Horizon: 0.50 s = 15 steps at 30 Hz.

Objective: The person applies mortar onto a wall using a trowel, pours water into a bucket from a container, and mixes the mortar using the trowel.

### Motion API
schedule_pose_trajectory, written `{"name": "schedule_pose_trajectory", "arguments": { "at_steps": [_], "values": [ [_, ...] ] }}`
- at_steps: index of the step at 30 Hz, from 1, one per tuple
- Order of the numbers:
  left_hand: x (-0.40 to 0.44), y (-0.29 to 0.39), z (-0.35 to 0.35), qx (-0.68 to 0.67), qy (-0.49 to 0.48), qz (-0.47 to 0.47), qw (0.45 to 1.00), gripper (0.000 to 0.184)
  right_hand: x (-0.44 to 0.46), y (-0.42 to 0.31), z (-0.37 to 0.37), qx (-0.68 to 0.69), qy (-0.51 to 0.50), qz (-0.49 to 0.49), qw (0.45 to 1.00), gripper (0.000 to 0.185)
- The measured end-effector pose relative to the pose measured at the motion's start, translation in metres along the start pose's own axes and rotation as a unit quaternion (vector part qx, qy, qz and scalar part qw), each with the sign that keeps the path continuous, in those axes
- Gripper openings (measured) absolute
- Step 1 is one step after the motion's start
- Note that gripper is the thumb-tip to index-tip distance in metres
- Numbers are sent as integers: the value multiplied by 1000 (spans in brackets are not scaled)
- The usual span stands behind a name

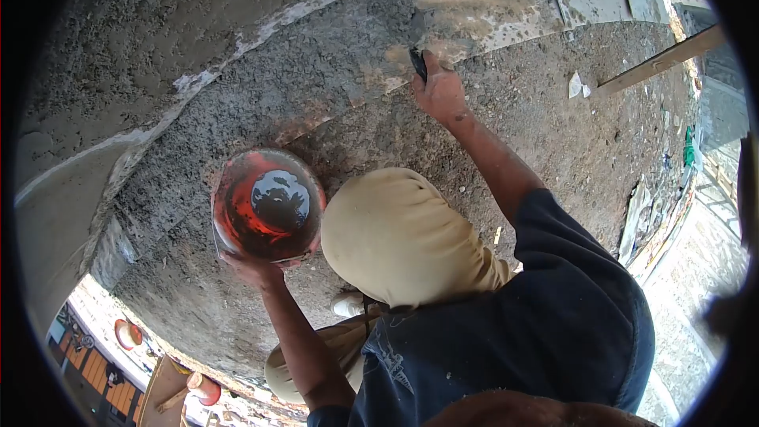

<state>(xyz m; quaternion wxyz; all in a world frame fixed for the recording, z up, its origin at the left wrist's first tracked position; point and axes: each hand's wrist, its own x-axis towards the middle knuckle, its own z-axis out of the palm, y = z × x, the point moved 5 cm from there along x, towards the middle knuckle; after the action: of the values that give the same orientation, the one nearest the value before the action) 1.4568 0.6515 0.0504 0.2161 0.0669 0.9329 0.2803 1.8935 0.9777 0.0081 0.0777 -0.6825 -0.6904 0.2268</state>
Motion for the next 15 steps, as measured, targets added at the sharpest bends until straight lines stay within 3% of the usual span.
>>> {"name": "schedule_pose_trajectory", "arguments": {
  "at_steps": [1, 4, 7, 8, 9, 10, 12, 13, 15],
  "values": [
    [-7, 13, 0, 10, -1, -3, 1000, 68, -6, -5, -12, -14, -21, -2, 1000, 57],
    [-19, 32, -2, 108, 36, 25, 993, 68, -11, 5, -33, -18, 67, -45, 997, 51],
    [-32, 47, 0, -23, 55, -6, 998, 70, 17, 49, -16, 136, 131, 23, 982, 44],
    [-33, 49, 3, -75, 55, -17, 995, 70, 25, 57, -1, 248, 87, 118, 958, 42],
    [-34, 47, 7, -213, 56, -65, 973, 71, 29, 46, 10, 352, 40, 211, 911, 41],
    [-30, 41, 6, -150, 59, -33, 986, 72, 30, 31, 25, 447, -5, 302, 842, 39],
    [-15, 32, 10, -22, 61, 40, 997, 73, 34, 3, 75, 282, -13, 98, 954, 41],
    [-22, 42, 10, -78, 59, 22, 995, 72, 29, -16, 76, 194, -8, 16, 981, 42],
    [-34, 61, 10, -188, 52, -13, 981, 72, 5, -31, 54, 26, -31, -55, 998, 47]
  ]
}}
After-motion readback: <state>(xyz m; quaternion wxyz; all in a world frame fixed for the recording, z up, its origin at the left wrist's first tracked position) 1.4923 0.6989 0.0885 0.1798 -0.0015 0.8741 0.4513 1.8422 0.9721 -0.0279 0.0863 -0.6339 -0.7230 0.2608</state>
